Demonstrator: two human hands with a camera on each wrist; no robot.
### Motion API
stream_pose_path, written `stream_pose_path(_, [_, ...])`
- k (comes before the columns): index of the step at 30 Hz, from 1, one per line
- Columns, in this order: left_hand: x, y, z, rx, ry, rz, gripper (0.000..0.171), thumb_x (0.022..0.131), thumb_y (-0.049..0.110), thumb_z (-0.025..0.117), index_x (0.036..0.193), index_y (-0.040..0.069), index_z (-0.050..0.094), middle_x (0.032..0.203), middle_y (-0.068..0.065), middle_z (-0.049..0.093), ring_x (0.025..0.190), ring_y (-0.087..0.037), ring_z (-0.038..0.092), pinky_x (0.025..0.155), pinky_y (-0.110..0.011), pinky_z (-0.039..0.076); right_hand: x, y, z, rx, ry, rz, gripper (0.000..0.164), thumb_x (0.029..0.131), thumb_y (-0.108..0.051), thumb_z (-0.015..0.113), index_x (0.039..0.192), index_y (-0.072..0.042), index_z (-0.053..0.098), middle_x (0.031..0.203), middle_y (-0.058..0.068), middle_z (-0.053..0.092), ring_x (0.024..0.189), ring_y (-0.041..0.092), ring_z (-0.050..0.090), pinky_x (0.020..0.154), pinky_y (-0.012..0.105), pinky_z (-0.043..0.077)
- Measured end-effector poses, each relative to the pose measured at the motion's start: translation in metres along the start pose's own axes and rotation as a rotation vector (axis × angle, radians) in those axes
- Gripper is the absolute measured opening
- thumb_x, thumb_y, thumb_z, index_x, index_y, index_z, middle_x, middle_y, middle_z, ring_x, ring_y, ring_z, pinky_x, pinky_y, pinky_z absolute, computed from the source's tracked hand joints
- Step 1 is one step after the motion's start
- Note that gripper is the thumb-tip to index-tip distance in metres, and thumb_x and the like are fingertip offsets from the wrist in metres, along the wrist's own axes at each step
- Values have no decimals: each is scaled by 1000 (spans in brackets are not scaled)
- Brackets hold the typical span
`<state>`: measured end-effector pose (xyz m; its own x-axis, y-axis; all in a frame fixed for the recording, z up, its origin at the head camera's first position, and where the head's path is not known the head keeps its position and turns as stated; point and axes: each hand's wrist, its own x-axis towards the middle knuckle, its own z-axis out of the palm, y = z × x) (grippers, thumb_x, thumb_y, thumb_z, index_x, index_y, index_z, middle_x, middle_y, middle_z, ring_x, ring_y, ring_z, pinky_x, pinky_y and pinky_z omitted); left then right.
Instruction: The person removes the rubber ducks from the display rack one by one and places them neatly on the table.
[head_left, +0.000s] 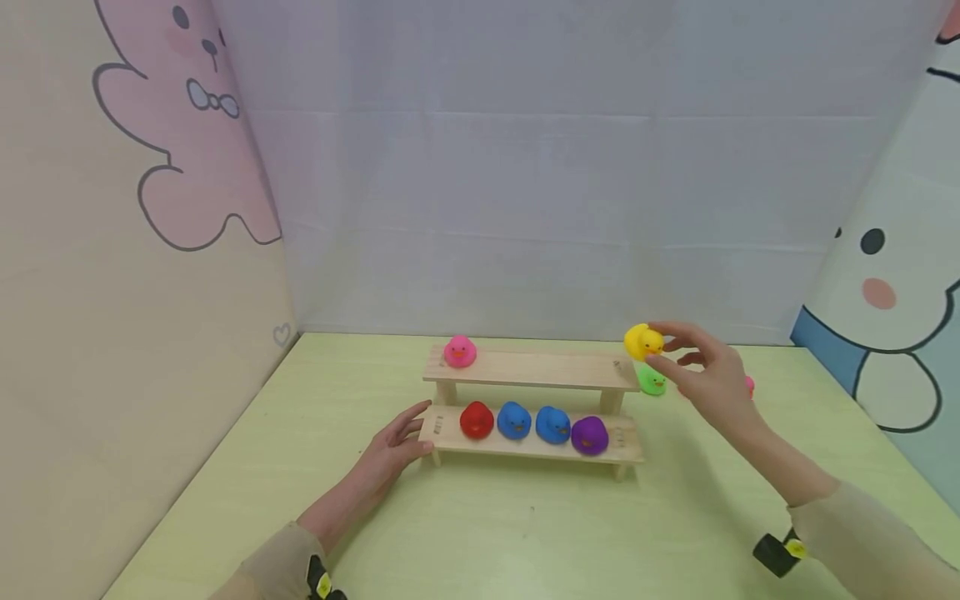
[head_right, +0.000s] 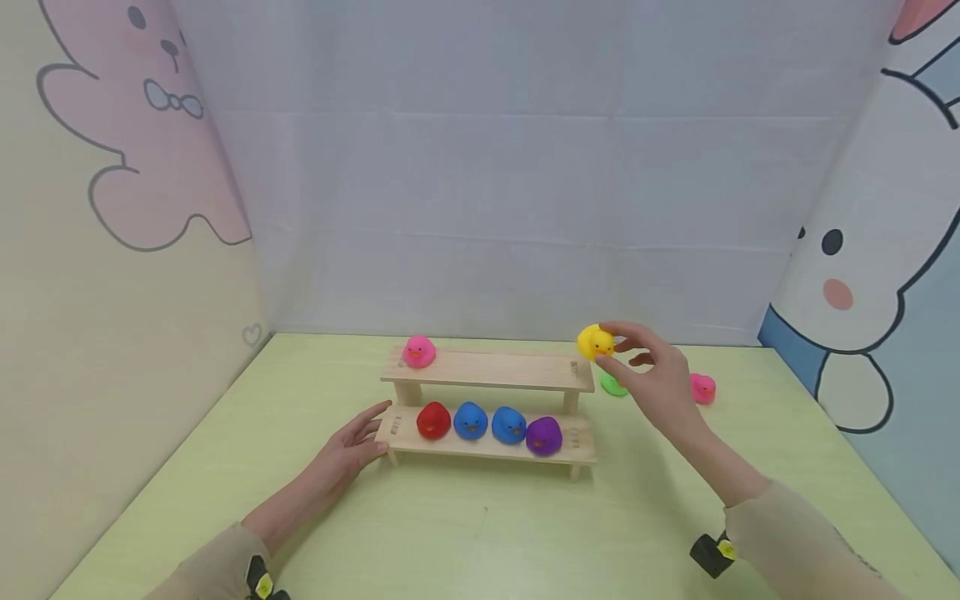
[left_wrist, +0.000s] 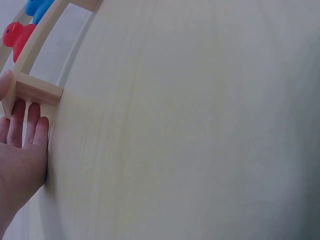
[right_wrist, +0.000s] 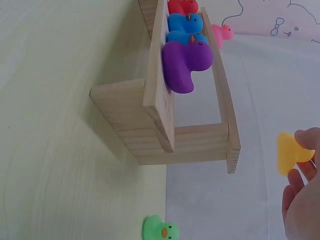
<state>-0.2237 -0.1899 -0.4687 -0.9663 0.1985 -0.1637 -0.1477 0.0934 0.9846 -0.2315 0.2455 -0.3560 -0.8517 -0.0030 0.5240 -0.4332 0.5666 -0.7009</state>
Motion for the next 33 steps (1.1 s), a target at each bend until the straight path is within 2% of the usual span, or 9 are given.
stream_pose_path(3, [0, 1, 0, -3, 2, -1, 67, 92, 14, 66, 152, 25, 38, 145, -13, 52, 128, -22, 55, 113, -46, 34, -3, 4, -5, -56, 5, 18, 41, 89, -21, 74, 129, -16, 65, 111, -33, 58, 94, -9, 53, 76, 5, 43])
stream_pose_path(6, [0, 2, 1, -3, 1, -3, 67, 92, 14, 66, 152, 25, 38, 145, -12, 52, 127, -22, 55, 112, -45, 35, -7, 6, -10, -125, 13, 29, 42, 89, -25, 74, 130, -17, 64, 116, -22, 61, 93, -14, 51, 75, 4, 42])
stream_pose_path(9, [1, 1, 1, -3, 0, -6, 67, 92, 13, 66, 151, 25, 39, 145, -12, 52, 127, -21, 55, 110, -42, 36, -10, 10, -15, -151, 17, 34, 43, 89, -24, 74, 130, -16, 64, 117, -22, 60, 91, -17, 50, 73, 3, 42])
stream_pose_path(12, [1, 1, 0, -6, -4, -8, 67, 92, 13, 65, 152, 25, 38, 146, -12, 51, 127, -21, 55, 111, -42, 36, -12, 14, -18, -164, 12, 34, 42, 89, -23, 74, 129, -15, 64, 117, -15, 64, 90, -18, 50, 72, 2, 43])
stream_pose_path(17, [0, 1, 0, -4, -1, -9, 66, 92, 13, 65, 152, 26, 38, 146, -12, 51, 128, -22, 55, 113, -45, 35, -17, 22, -20, -207, -25, 58, 41, 91, -25, 72, 129, -13, 64, 121, 14, 67, 88, -21, 48, 71, 2, 42])
stream_pose_path(23, [1, 1, 0, 7, 11, -11, 66, 92, 13, 65, 151, 26, 39, 146, -12, 52, 129, -23, 54, 111, -44, 36, -26, 37, -18, -263, -64, 51, 39, 89, -20, 74, 126, -12, 65, 113, 17, 71, 83, -22, 45, 69, 4, 43])
stream_pose_path(29, [0, 1, 1, 0, 11, -10, 66, 92, 13, 65, 151, 26, 39, 146, -13, 51, 130, -25, 53, 114, -49, 34, -34, 52, -14, -261, -91, 22, 38, 85, -14, 77, 122, -10, 68, 111, 17, 73, 83, -23, 46, 67, 9, 46])
stream_pose_path(31, [0, 2, 1, 1, 11, -12, 66, 92, 14, 65, 151, 26, 39, 146, -13, 51, 130, -25, 53, 114, -50, 33, -37, 56, -13, -268, -100, 24, 38, 84, -14, 78, 121, -10, 68, 111, 17, 73, 84, -15, 54, 66, 12, 47])
stream_pose_path(33, [0, 2, 1, 1, 9, -12, 66, 92, 14, 65, 151, 26, 39, 146, -12, 51, 131, -25, 53, 115, -50, 33, -39, 59, -11, -275, -110, 34, 38, 83, -14, 79, 120, -10, 69, 111, 16, 72, 85, 0, 64, 66, 14, 48])
